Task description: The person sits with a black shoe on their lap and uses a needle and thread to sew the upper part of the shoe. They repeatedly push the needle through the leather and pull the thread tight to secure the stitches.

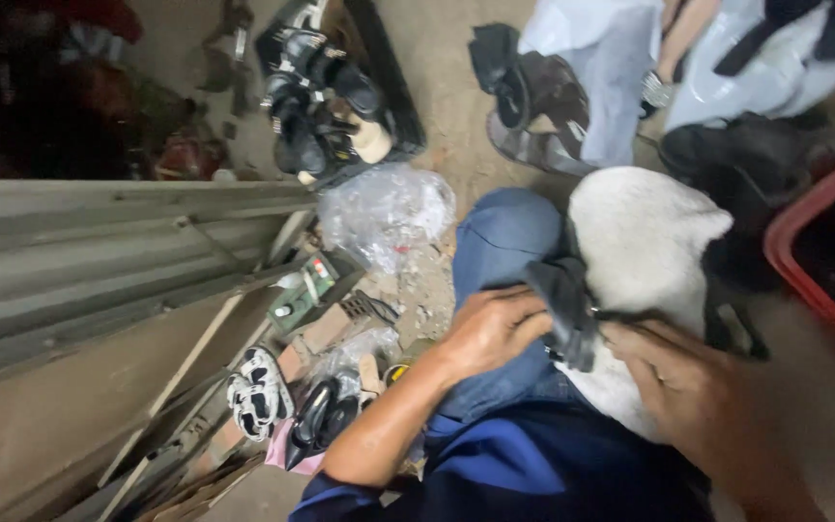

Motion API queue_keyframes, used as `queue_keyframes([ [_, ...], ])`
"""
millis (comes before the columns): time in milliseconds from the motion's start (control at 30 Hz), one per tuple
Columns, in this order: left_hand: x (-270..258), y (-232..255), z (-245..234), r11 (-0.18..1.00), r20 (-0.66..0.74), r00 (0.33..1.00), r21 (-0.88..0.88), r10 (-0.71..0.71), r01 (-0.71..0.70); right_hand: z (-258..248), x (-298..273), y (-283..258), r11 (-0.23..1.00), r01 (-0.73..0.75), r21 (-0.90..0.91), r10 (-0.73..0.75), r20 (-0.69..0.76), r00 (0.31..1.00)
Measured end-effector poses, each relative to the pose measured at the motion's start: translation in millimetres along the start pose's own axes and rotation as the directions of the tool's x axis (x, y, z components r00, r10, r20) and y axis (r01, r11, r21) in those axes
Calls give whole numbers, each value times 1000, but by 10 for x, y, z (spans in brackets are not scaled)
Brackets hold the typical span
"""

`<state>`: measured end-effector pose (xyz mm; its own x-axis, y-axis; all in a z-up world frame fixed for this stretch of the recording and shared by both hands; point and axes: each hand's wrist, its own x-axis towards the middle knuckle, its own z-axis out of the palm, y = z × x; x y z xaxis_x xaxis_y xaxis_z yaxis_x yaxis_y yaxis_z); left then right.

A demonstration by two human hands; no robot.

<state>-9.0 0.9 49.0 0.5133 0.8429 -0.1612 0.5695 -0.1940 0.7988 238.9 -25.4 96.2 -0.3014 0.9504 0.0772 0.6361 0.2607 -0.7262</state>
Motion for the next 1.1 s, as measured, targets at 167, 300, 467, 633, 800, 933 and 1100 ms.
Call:
queue_keyframes([
  [167, -108, -179, 0, 988, 8, 998, 145, 57, -57, -100, 140, -97, 985, 3, 173, -25, 128, 991],
  [300, -242, -390, 89, 986, -44, 999, 167, 12, -5, -30, 273, -233, 976, 14, 215, -34, 90, 995],
  [467, -295, -389, 47, 968, -216, 976, 234, -43, 94, 162, 335, -214, 986, 157, 50, -157, -7, 988],
  [633, -419, -569, -22, 898, -251, 915, 234, -315, 373, 324, 386, -231, 992, 87, 95, -89, 22, 996],
  [800, -680, -752, -63, 884, -320, 867, 148, -381, 444, 385, 322, -148, 995, 64, 80, -64, -12, 998],
  [933, -1005, -1032, -129, 890, -319, 856, 68, -408, 450, 361, 264, -95, 998, 13, 56, -13, 8, 1000],
  [1100, -1145, -1232, -24, 898, -362, 837, -2, -411, 440, 424, 168, -124, 1000, 20, 3, -20, 86, 996],
])
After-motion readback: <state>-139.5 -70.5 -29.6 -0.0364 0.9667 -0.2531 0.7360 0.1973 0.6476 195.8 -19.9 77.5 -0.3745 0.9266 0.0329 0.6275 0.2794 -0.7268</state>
